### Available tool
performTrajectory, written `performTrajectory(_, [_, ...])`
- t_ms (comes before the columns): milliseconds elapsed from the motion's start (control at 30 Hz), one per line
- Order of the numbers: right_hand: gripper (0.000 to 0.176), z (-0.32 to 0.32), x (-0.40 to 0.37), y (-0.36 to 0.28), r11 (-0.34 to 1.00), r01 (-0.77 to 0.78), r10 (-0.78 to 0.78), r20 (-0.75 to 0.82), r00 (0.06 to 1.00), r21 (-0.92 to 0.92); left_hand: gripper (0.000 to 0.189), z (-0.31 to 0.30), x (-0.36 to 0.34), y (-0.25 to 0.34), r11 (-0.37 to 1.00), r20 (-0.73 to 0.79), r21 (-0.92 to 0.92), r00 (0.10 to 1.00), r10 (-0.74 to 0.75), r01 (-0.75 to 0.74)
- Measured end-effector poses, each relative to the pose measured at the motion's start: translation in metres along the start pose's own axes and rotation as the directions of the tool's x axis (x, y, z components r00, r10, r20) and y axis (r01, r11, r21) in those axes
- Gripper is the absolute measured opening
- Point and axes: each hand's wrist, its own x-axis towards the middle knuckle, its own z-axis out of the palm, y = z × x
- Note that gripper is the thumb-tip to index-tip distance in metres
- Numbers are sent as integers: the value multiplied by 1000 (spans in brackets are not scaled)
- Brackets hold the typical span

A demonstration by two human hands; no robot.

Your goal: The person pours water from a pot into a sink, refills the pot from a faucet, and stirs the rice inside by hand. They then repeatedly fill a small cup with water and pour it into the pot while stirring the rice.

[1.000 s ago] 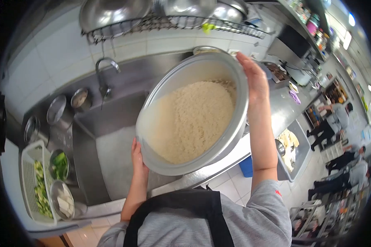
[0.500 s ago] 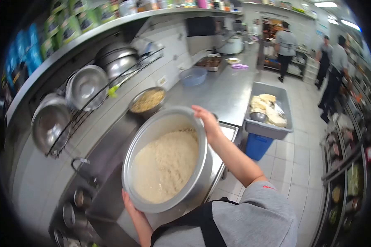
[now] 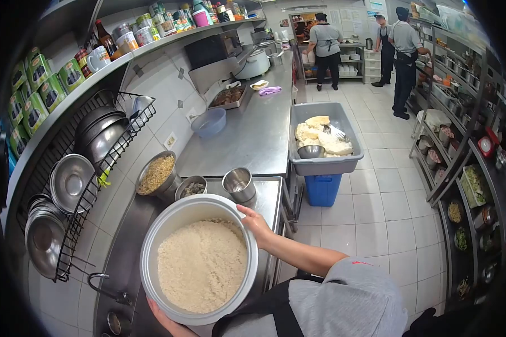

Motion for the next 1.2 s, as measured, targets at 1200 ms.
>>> performTrajectory(1200, [57, 28, 112, 50, 512, 485, -371, 327, 869, -709, 40, -82, 73, -73, 983, -285, -119, 944, -169, 140])
